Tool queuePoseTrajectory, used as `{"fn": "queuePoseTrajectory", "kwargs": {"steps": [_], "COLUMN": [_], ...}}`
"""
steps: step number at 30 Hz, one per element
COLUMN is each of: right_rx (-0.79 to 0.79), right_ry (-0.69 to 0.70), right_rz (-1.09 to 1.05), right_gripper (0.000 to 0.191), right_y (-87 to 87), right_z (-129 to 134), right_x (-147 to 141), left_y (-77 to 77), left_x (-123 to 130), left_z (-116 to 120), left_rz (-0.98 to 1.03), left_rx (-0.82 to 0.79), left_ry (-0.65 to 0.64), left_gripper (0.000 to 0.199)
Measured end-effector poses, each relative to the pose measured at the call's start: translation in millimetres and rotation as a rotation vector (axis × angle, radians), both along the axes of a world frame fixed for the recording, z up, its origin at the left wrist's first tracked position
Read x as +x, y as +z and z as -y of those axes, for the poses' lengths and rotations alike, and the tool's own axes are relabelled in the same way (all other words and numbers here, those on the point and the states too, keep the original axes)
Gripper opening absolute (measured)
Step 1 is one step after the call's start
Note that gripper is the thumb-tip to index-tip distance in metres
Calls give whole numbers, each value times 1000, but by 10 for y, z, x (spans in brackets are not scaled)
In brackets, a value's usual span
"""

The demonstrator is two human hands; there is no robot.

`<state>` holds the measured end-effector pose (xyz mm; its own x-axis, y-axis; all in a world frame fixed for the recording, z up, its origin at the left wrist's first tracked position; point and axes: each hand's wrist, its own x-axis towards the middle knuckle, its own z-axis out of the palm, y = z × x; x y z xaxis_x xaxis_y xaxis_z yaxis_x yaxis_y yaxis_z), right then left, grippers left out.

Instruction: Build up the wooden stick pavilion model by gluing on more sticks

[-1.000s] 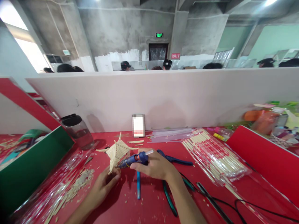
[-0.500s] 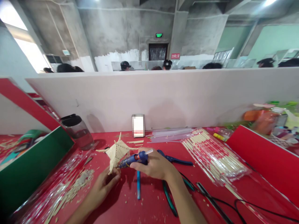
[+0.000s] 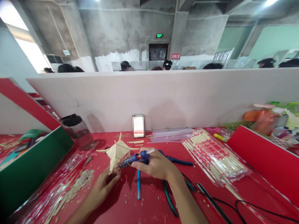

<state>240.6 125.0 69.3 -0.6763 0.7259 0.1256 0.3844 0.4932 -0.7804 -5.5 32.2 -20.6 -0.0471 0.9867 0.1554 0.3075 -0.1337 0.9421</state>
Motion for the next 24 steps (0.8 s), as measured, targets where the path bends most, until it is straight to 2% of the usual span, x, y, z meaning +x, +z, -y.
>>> {"fn": "queuePoseTrajectory", "kwargs": {"steps": [6,24], "right_rx": [6,-27], "right_ry": [-27,-22], "right_rz": [-6,-17], "right_gripper": [39,37], "right_y": [31,31], "right_z": [6,40], "right_x": [20,-49], "left_y": [70,85], "left_x": [32,34], "left_z": [2,2], "left_rz": [60,82], "left_rx": [-10,-24], "left_ry": [11,8], "left_gripper": [35,38]}}
